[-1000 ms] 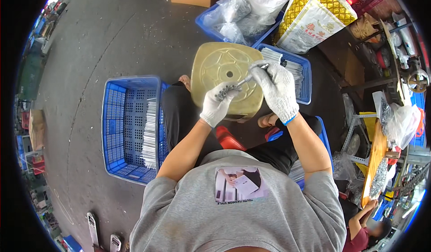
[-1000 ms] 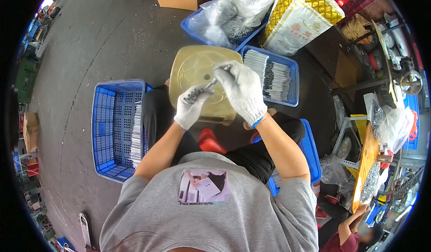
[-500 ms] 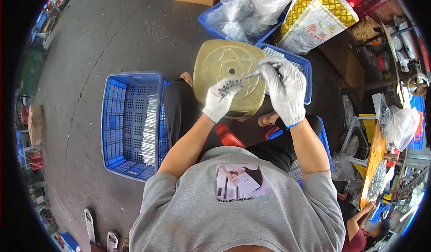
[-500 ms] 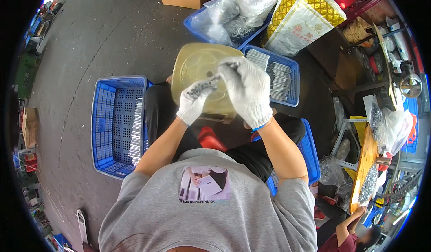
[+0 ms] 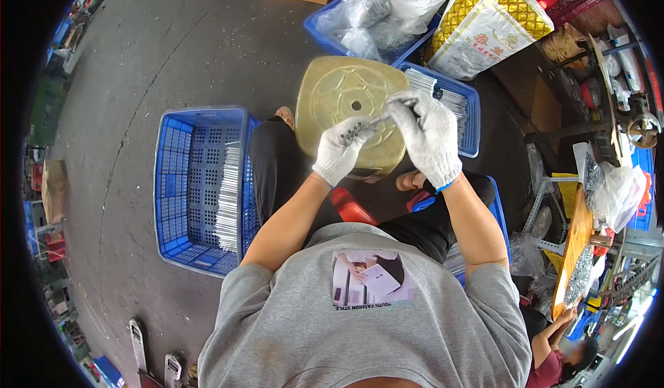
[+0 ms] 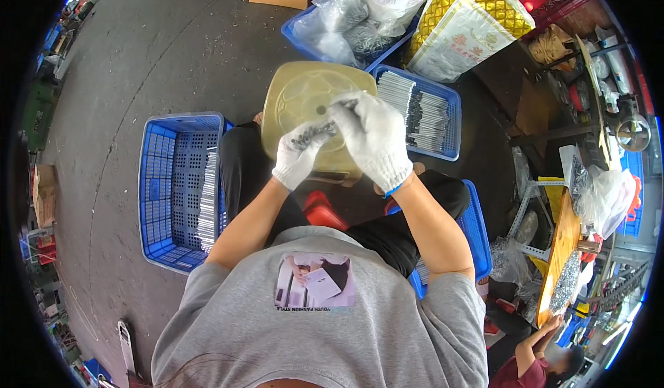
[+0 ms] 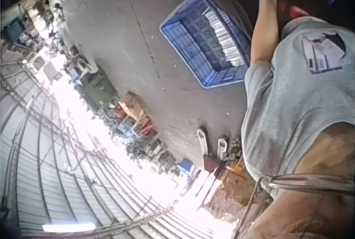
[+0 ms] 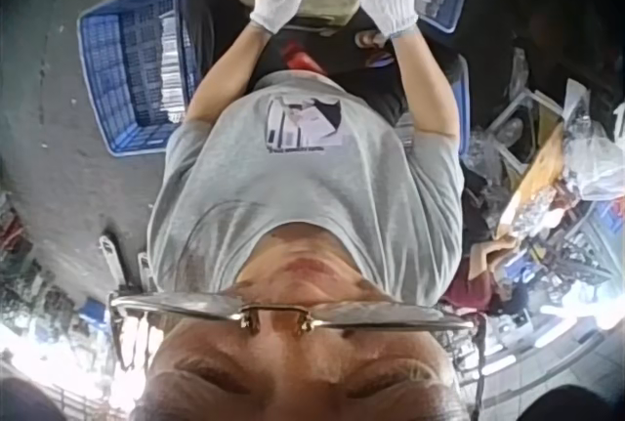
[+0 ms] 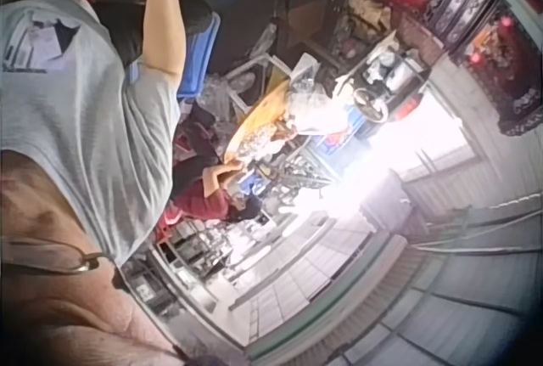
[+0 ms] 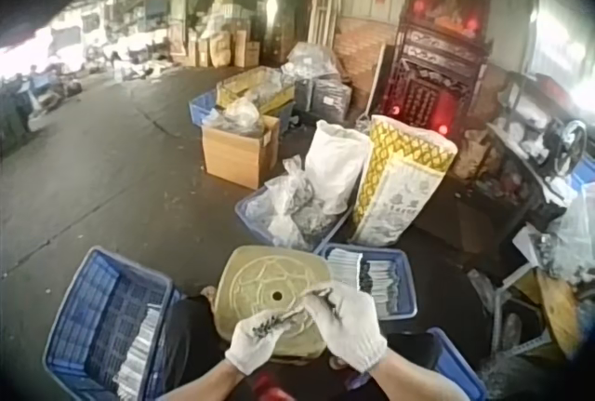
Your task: Counting small silver metal parts and placing them into small plastic bags.
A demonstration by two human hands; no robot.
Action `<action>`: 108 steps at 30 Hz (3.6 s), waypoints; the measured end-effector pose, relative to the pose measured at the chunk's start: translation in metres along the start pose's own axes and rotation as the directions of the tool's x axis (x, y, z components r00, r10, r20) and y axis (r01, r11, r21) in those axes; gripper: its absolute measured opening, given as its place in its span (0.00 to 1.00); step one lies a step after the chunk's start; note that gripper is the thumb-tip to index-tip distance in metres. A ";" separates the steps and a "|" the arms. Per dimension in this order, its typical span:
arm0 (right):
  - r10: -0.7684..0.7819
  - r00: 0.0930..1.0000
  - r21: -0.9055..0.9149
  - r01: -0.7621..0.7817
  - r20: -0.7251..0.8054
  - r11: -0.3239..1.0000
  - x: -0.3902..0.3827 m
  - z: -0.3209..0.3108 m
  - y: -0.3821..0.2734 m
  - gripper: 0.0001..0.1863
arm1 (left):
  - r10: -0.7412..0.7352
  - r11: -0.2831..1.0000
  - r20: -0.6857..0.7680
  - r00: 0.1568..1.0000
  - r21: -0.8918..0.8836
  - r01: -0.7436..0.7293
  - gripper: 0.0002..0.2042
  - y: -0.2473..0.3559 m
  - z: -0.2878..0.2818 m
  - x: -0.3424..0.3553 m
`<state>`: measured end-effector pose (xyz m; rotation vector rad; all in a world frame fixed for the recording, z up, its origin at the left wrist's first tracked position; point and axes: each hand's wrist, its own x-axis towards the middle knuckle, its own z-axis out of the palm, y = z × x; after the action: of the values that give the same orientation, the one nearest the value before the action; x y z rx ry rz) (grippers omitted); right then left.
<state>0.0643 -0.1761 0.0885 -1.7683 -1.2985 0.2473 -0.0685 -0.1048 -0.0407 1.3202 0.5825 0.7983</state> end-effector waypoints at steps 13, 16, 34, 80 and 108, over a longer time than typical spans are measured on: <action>-0.198 0.979 -0.121 0.203 0.054 0.972 -0.002 0.000 0.001 0.10 | 0.049 0.998 -0.001 0.999 -0.039 -0.049 0.11 -0.007 0.000 0.001; -0.196 0.980 -0.146 0.198 0.027 0.969 -0.004 0.002 -0.003 0.10 | 0.051 0.998 -0.001 0.999 -0.028 -0.051 0.11 -0.005 0.000 0.001; -0.183 0.978 -0.067 0.177 -0.100 0.982 0.001 0.002 -0.016 0.09 | 0.073 0.994 0.014 0.997 0.081 -0.074 0.12 -0.015 -0.005 0.004; -0.149 0.989 -0.123 0.151 0.024 0.981 0.001 0.009 -0.009 0.09 | 0.055 0.998 0.000 0.998 -0.003 -0.055 0.14 -0.012 -0.002 0.003; -0.063 0.997 -0.020 0.062 -0.049 0.998 -0.009 0.008 -0.004 0.07 | 0.044 0.997 0.009 0.999 -0.064 -0.044 0.12 -0.015 0.000 0.004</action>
<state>0.0529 -0.1789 0.0838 -1.7353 -1.3216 0.1554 -0.0632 -0.1030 -0.0551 1.2818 0.5175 0.8394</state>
